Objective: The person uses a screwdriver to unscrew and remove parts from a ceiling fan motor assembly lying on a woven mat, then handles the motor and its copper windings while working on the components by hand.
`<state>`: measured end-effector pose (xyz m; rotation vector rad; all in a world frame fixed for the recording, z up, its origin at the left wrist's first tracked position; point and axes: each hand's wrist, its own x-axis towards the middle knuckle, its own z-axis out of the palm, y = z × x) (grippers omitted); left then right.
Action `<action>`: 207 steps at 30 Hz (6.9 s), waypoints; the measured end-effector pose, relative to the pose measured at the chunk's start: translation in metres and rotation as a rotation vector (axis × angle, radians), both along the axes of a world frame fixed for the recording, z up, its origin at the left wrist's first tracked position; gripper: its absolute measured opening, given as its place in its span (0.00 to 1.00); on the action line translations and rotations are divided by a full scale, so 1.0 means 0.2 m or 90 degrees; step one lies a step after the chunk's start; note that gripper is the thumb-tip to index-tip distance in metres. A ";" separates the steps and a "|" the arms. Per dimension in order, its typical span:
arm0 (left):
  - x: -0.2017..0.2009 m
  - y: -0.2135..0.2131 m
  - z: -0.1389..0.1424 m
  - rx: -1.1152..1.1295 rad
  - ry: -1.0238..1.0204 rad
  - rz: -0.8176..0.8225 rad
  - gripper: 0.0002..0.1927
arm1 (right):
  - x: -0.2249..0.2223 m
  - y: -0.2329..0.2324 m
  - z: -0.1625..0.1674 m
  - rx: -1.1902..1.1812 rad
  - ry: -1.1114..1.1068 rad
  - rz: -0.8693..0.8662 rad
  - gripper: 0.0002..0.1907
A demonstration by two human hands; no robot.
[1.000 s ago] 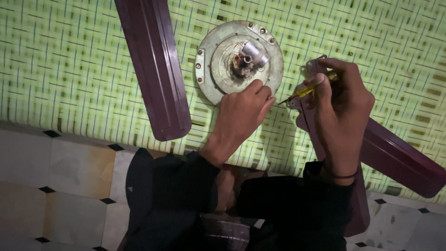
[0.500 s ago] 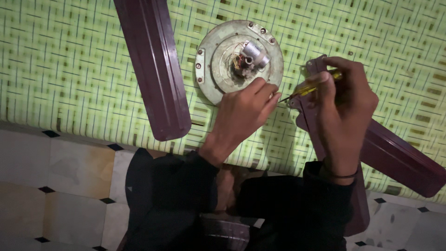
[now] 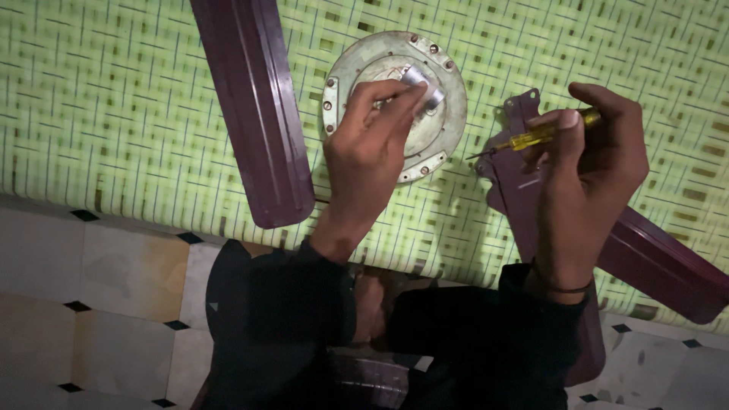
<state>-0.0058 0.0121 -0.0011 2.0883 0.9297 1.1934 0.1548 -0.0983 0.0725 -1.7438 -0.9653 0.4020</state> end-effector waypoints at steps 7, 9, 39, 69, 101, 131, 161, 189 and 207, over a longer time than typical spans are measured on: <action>0.02 0.01 -0.02 0.000 0.017 -0.009 0.14 | 0.00 0.01 0.01 0.003 -0.007 0.007 0.08; 0.01 0.02 -0.02 0.005 0.010 -0.021 0.15 | -0.01 0.00 0.02 0.013 0.012 0.017 0.08; -0.04 0.09 0.02 -0.161 -0.062 -0.116 0.09 | -0.02 0.01 0.02 0.012 0.039 0.022 0.09; -0.03 0.11 0.00 -0.256 -0.137 -0.100 0.07 | -0.02 0.01 0.01 -0.007 0.024 0.033 0.08; -0.39 0.32 -0.02 -0.094 0.296 0.197 0.03 | 0.01 -0.01 -0.05 0.017 0.047 0.077 0.11; -0.39 0.34 -0.12 -0.066 0.308 0.182 0.07 | -0.01 0.01 -0.04 0.004 0.054 0.081 0.10; -0.30 0.32 -0.02 -0.092 0.149 0.066 0.20 | -0.01 0.05 -0.14 -0.010 0.235 0.044 0.10; -0.14 0.19 -0.01 0.005 0.247 -0.115 0.35 | 0.03 0.07 -0.36 0.007 0.336 -0.044 0.20; -0.13 0.19 -0.01 -0.038 0.225 -0.115 0.26 | 0.04 0.06 -0.35 0.012 0.364 0.007 0.18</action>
